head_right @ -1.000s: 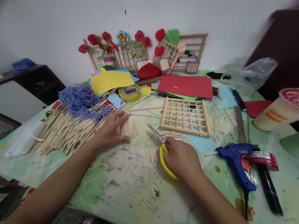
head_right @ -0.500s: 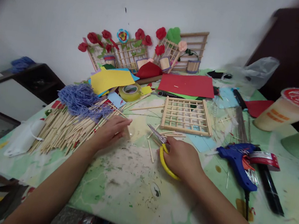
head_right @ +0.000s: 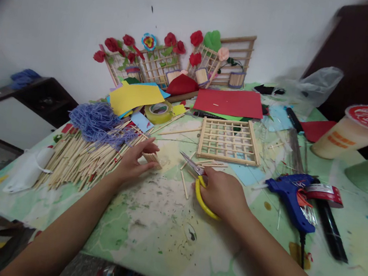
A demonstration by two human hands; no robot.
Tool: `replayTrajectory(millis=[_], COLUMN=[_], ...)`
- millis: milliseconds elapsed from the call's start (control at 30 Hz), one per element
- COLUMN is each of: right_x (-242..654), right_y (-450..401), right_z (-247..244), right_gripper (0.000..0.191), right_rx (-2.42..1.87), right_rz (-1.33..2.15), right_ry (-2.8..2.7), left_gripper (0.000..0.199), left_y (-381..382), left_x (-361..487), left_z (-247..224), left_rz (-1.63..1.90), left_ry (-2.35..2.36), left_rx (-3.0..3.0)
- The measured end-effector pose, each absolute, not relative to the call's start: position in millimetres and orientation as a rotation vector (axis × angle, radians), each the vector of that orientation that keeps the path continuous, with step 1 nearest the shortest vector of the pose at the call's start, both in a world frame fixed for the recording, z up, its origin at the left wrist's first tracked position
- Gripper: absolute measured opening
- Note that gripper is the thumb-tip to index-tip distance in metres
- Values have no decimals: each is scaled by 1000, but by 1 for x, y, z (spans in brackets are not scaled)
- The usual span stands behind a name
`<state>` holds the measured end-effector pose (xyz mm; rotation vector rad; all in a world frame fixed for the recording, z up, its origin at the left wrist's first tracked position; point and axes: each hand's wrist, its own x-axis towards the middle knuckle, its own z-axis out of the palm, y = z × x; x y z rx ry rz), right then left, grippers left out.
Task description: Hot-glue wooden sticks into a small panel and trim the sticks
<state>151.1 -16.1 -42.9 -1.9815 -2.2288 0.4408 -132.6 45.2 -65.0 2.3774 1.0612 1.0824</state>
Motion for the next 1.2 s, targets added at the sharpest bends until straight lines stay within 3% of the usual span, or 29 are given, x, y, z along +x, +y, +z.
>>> replayTrajectory(millis=[267,767,1200], right_x=[151,151,152], right_y=[-16,-16,-16], right_z=[-43,-42,-45], right_gripper=[37,40,38], right_rx=[-1990,-1990,-1981], right_rz=[436,440,407], right_ry=[-2247,-2258,-2270], left_gripper=[72,76,35], left_y=[47,47,48], left_x=[-131,-134,-131], left_z=[-66,-65,-62], left_rz=[1209,1114,1202], left_ry=[921,958,1278], left_rx=[2039,2106,1886])
